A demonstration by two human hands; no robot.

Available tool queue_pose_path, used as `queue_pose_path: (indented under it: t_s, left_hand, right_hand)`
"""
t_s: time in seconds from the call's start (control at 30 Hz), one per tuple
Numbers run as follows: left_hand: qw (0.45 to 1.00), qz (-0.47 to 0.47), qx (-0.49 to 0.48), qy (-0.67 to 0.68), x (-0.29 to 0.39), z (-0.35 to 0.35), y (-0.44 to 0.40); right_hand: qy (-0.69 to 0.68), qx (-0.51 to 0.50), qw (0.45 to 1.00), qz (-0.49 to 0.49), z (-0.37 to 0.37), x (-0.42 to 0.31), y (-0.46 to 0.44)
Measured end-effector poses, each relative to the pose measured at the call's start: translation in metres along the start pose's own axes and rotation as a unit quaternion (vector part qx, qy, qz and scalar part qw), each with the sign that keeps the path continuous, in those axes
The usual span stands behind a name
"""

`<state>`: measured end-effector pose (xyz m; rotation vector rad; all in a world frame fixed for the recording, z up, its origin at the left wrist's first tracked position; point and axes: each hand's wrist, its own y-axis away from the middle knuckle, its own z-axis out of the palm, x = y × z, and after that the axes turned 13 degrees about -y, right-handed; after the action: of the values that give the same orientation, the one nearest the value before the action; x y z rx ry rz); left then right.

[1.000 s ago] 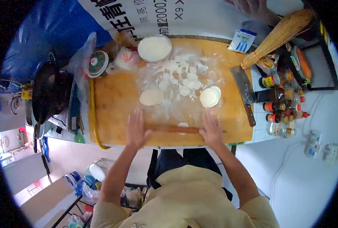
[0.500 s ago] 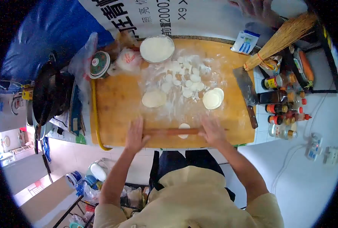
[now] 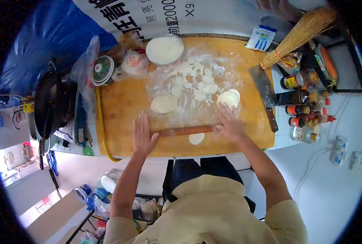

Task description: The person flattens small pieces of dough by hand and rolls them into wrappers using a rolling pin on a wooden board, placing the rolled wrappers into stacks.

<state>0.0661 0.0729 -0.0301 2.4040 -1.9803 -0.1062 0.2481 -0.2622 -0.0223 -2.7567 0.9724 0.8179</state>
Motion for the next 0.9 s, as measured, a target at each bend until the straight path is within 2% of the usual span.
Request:
queue_pose_path:
  t_s: [0.03,0.1,0.17,0.2,0.23,0.27,0.3,0.37,0.43,0.5,0.57,0.6,0.63,0.67,0.8,0.87,0.9]
  left_hand:
    - [1.0,0.003,0.0,-0.001,0.002,-0.005,0.012]
    - [0.989,0.035,-0.143,-0.022,0.011,-0.011,0.054]
    - [0.984,0.059,-0.166,0.021,0.007,-0.005,0.08]
    - [0.976,0.084,-0.192,0.066,0.004,0.0,0.09]
    - [0.975,0.084,-0.197,0.066,0.001,0.005,0.079]
    - [0.992,0.057,-0.105,0.043,-0.005,0.016,0.054]
    - [0.999,0.029,-0.01,0.018,-0.008,0.021,0.036]
    - [1.0,0.029,0.001,0.006,-0.004,0.003,0.027]
    - [0.999,0.028,0.023,-0.006,-0.004,-0.001,0.036]
    - [0.992,0.08,-0.09,0.026,-0.001,0.001,0.083]
    - [0.986,0.104,-0.124,0.04,-0.008,0.007,0.085]
    - [0.991,0.075,-0.103,0.027,-0.01,0.012,0.068]
    - [0.996,0.045,-0.081,0.013,-0.014,0.018,0.049]
    - [0.999,0.033,0.001,0.029,-0.021,0.027,0.029]
    - [1.0,0.016,0.018,0.011,-0.011,-0.001,0.032]
    - [0.988,0.068,-0.135,0.013,-0.006,-0.003,0.079]
    - [0.989,0.068,-0.133,0.013,-0.009,0.005,0.075]
  right_hand:
    - [-0.007,-0.038,0.999,0.002,0.007,0.004,0.012]
    - [-0.011,-0.072,0.997,0.004,0.008,0.0,0.031]
    - [-0.03,-0.176,0.983,0.031,-0.01,-0.026,0.046]
    - [-0.034,-0.177,0.983,0.035,-0.003,-0.023,0.045]
    - [-0.041,-0.083,0.996,-0.001,0.005,-0.017,0.04]
    - [-0.047,0.013,0.998,-0.038,0.009,-0.011,0.034]
    - [-0.048,0.012,0.998,-0.037,0.006,-0.01,0.023]
    - [-0.021,0.011,1.0,0.004,-0.004,-0.012,0.005]
    - [-0.021,-0.013,1.0,-0.011,0.006,-0.015,0.032]
    - [-0.02,-0.037,0.999,-0.023,0.008,-0.017,0.045]
    - [-0.078,-0.101,0.992,0.012,0.008,-0.021,0.053]
    - [-0.08,-0.104,0.991,0.015,0.009,-0.019,0.045]
    - [-0.058,-0.064,0.996,0.026,0.008,-0.015,0.022]
    - [-0.035,-0.022,0.999,0.035,0.008,-0.014,0.009]
    - [-0.007,0.014,1.0,-0.008,0.018,-0.011,0.032]
    - [-0.064,-0.071,0.995,0.001,0.013,-0.028,0.063]
    - [-0.062,-0.07,0.996,0.001,0.013,-0.027,0.058]
